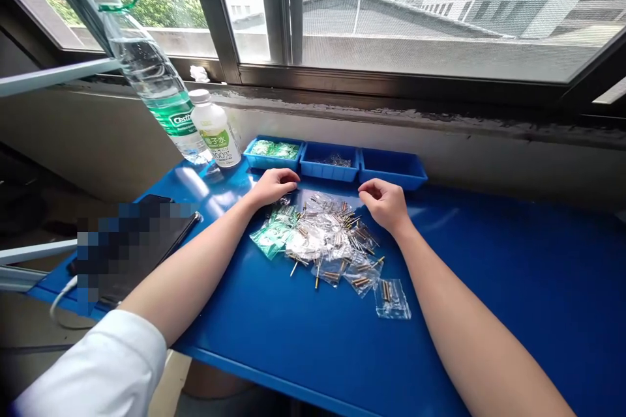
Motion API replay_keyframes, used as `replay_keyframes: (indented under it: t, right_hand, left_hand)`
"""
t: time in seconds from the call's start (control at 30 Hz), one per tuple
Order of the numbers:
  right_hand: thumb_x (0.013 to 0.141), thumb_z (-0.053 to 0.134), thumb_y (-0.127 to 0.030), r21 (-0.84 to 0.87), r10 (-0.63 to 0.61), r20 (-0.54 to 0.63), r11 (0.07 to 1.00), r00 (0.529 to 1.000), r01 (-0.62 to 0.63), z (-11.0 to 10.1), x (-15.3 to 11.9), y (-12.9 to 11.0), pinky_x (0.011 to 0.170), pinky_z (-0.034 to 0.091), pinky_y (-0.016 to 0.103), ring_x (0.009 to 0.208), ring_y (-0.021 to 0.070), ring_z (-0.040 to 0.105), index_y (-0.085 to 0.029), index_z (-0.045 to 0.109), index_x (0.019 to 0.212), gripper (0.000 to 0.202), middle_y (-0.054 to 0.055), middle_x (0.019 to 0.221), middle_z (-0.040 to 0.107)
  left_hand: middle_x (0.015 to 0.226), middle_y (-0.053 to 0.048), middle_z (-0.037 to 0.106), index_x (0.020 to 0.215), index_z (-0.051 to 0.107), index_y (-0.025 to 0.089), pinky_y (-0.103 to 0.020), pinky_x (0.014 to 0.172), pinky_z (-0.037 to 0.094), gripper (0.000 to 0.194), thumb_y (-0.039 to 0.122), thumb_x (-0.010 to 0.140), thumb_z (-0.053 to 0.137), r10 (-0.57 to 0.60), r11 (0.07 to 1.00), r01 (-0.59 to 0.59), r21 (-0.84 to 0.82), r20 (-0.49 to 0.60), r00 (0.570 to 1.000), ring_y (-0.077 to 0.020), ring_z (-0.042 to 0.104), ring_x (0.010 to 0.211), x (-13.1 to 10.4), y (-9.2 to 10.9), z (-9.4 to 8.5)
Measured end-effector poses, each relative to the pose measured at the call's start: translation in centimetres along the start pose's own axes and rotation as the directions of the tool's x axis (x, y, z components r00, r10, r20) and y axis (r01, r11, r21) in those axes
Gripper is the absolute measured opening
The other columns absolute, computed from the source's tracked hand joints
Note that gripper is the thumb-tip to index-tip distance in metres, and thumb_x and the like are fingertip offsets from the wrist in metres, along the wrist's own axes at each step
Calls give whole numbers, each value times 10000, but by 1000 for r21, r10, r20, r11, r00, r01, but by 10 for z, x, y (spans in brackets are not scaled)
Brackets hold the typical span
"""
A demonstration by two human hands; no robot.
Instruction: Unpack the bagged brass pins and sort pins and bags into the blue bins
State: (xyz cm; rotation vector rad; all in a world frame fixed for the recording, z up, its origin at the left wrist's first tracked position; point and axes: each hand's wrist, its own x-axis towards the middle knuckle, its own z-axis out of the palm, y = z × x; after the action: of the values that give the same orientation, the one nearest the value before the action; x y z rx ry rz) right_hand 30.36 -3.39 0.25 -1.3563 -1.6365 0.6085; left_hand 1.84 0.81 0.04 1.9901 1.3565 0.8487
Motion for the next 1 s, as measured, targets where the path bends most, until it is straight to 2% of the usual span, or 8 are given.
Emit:
replay_keyframes:
  t: [0.1, 0.23, 0.37, 0.47, 0.63, 0.83, 1.0]
  right_hand:
    - [720, 628, -348, -44, 7, 108, 999, 994, -2, -5, -2, -1, 532, 432, 309, 562, 171, 546, -187, 646, 689, 164, 41, 631, 623]
    - [748, 625, -419, -173, -12, 344, 982, 939, 76, -5, -4, -9, 559, 437, 310, 604, 173, 554, -185, 692, 791, 247, 56, 725, 665]
    - [768, 614, -533, -306, -87, 415, 924, 906, 229, 0, -6, -15, 618, 458, 315, 734, 197, 593, -195, 704, 982, 410, 88, 936, 684]
    - [768, 594, -608, -378, -92, 458, 880, 884, 287, 4, -7, -15, 669, 477, 323, 866, 232, 621, -217, 674, 1117, 530, 96, 1065, 652]
    - [762, 593, -630, -397, -50, 459, 882, 887, 255, 8, -8, -15, 695, 486, 329, 904, 241, 619, -206, 644, 1176, 595, 101, 1093, 644]
    - [725, 667, -504, -311, -63, 409, 928, 911, 204, 7, -10, -17, 633, 466, 303, 726, 178, 570, -184, 683, 1061, 464, 77, 972, 684]
    - [738, 613, -329, -251, -116, 347, 945, 931, 211, 9, -13, -16, 538, 413, 276, 556, 139, 510, -168, 693, 844, 209, 30, 651, 626]
  left_hand:
    - [766, -22, 686, 874, 724, 145, -238, 632, 436, 239, 228, 710, 571, -5, 1000, 5, 3, -2, 1000, -142, 577, 681, 0, 0, 0]
    - [772, -23, 690, 874, 723, 142, -239, 625, 434, 242, 232, 710, 570, -1, 1000, 1, -1, 10, 1000, -146, 583, 687, 0, 0, -1]
    - [787, -25, 698, 882, 721, 142, -239, 634, 443, 247, 234, 716, 565, 7, 1000, -8, 21, 26, 1000, -149, 597, 698, -2, 1, -1]
    - [808, -24, 704, 893, 719, 147, -239, 651, 453, 249, 238, 723, 561, 30, 998, -32, 46, 41, 999, -150, 610, 716, -3, 2, -1]
    - [826, -24, 712, 891, 718, 147, -236, 659, 463, 244, 222, 726, 556, 58, 995, -61, 77, 47, 997, -148, 619, 724, -3, 3, 0]
    - [819, -23, 710, 888, 718, 147, -237, 654, 460, 243, 219, 723, 555, 76, 993, -80, 82, 50, 996, -148, 617, 720, -2, 1, 1]
    - [795, -22, 704, 876, 717, 144, -236, 633, 444, 238, 218, 721, 551, 91, 993, -94, 76, 47, 995, -139, 601, 687, -2, 1, 1]
